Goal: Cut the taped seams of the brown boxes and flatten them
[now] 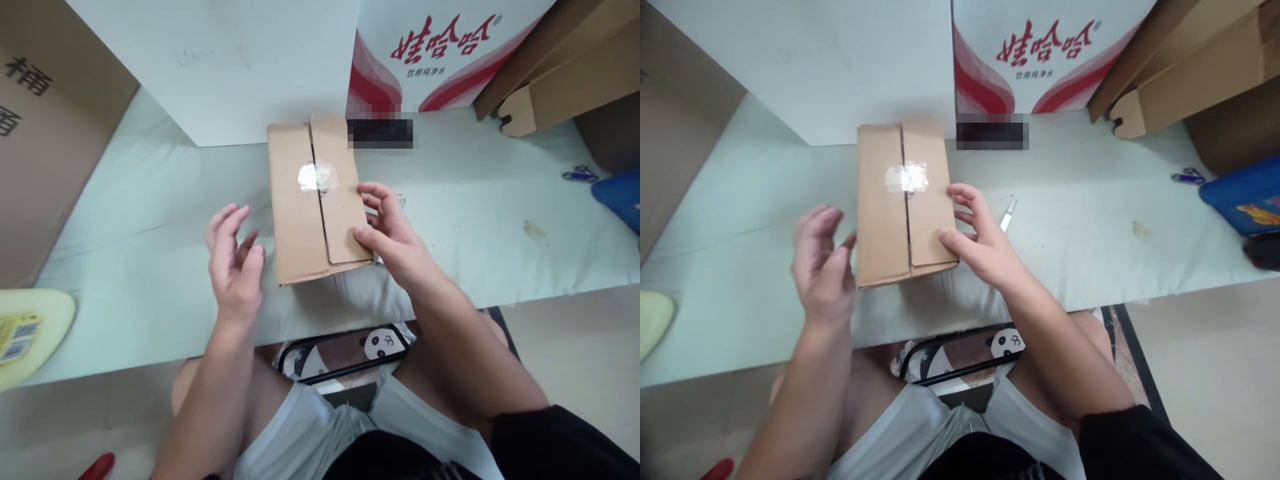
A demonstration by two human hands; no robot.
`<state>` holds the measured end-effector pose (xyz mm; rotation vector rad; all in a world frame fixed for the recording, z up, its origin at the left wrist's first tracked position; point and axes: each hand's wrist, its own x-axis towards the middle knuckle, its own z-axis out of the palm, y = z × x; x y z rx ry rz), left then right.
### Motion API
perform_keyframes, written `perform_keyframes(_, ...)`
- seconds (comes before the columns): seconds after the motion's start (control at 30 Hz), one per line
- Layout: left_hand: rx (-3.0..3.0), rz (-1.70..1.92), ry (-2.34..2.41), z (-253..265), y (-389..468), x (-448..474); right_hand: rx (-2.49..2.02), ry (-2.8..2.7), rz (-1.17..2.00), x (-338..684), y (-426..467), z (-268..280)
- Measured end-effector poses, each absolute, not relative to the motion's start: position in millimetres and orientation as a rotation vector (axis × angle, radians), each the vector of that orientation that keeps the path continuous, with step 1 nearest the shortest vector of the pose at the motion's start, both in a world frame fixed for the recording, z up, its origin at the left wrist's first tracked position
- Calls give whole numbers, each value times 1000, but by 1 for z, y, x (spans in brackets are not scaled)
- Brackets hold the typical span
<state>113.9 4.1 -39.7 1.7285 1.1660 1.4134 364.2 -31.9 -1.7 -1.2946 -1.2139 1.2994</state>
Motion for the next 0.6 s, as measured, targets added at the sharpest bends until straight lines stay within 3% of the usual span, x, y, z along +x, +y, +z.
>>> perform_keyframes(0.07, 2008, 1519, 959, -34, 2, 114, -1273, -1360, 1257, 362, -34, 0)
perform_keyframes(0.2, 2461, 1294, 807, -23, 2, 116, -1282, -1566, 1129, 363, -34, 3)
perform_keyframes(0.37, 2486, 1268, 823, -22, 5, 113, -2324, -1391, 636, 386, -25, 9)
perform_keyframes(0.47, 2482, 1254, 784, -22, 4, 112, -2672, -1533, 677, 398, -21, 4)
perform_keyframes(0.6, 2472, 1246, 820, -22, 4, 113, -2585, -1765, 742, 397, -20, -7)
